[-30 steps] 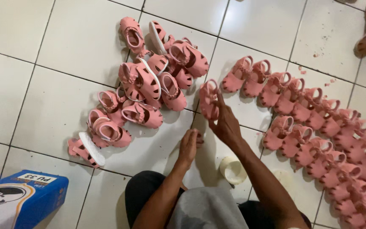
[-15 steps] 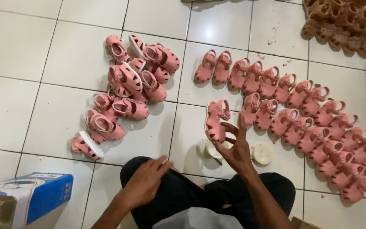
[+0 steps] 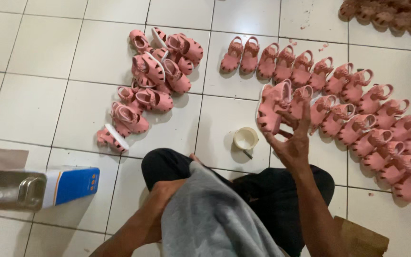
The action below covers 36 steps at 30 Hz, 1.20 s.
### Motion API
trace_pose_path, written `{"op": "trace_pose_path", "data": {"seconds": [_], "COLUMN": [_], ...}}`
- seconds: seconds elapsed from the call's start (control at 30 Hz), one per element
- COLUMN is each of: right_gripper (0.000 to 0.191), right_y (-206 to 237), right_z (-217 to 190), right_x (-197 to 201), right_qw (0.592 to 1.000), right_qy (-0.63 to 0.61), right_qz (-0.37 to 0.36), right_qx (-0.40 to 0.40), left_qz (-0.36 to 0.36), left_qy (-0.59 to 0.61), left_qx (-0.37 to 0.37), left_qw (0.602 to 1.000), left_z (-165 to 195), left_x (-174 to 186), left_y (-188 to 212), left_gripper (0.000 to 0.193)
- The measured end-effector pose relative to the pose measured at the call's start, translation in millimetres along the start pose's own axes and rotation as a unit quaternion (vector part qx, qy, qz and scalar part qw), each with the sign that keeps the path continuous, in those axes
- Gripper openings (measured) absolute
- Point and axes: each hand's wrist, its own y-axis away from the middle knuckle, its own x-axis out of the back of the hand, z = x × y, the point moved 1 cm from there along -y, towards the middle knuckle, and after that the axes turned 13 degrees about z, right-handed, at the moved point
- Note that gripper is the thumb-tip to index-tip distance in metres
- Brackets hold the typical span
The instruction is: The person sits on the workshop floor and assembles pink children's sandals by fitting white soles onto pink sandal uppers and pressing them together by hand. They place each finished sandal into rows of completed pairs arranged on the floor and pick up the next upper to continue.
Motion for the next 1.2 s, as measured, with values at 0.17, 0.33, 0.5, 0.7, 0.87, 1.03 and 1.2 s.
{"op": "trace_pose_path", "data": {"seconds": [0.17, 0.33, 0.5, 0.7, 0.87, 1.03, 1.2], "right_gripper": [0.121, 0.121, 0.120, 0.118, 0.121, 0.121, 0.118], "right_y": [2.9, 9.0, 10.8, 13.2, 11.0, 10.4, 14.7], "right_z": [-12.1, -18.3, -9.2, -2.7, -8.0, -11.1, -7.4], "right_x": [18.3, 31.8, 33.1, 27.6, 20.4, 19.0, 22.1], "right_qw": [1.000, 1.000, 1.000, 0.999, 0.999, 1.000, 1.000], "right_qy": [-0.008, 0.017, 0.001, -0.012, -0.011, 0.003, -0.014], "right_qz": [-0.002, 0.000, -0.010, -0.027, -0.029, -0.024, -0.027], "right_qx": [0.003, -0.003, -0.013, 0.016, 0.007, -0.004, -0.005], "left_qz": [-0.150, -0.151, -0.144, -0.127, -0.134, -0.138, -0.144], "left_qy": [0.271, 0.319, 0.317, 0.331, 0.335, 0.322, 0.306], "left_qx": [-0.116, -0.128, -0.125, -0.129, -0.138, -0.135, -0.143], "left_qw": [0.944, 0.927, 0.929, 0.926, 0.922, 0.927, 0.930], "left_z": [48.0, 46.7, 37.9, 43.1, 41.4, 37.4, 41.3], "left_x": [-80.0, -133.6, -138.4, -140.5, -146.7, -142.8, -134.2], "left_y": [2.8, 27.2, 35.9, 42.7, 34.2, 28.2, 25.3], "left_gripper": [0.050, 0.046, 0.042, 0.038, 0.035, 0.032, 0.029]}}
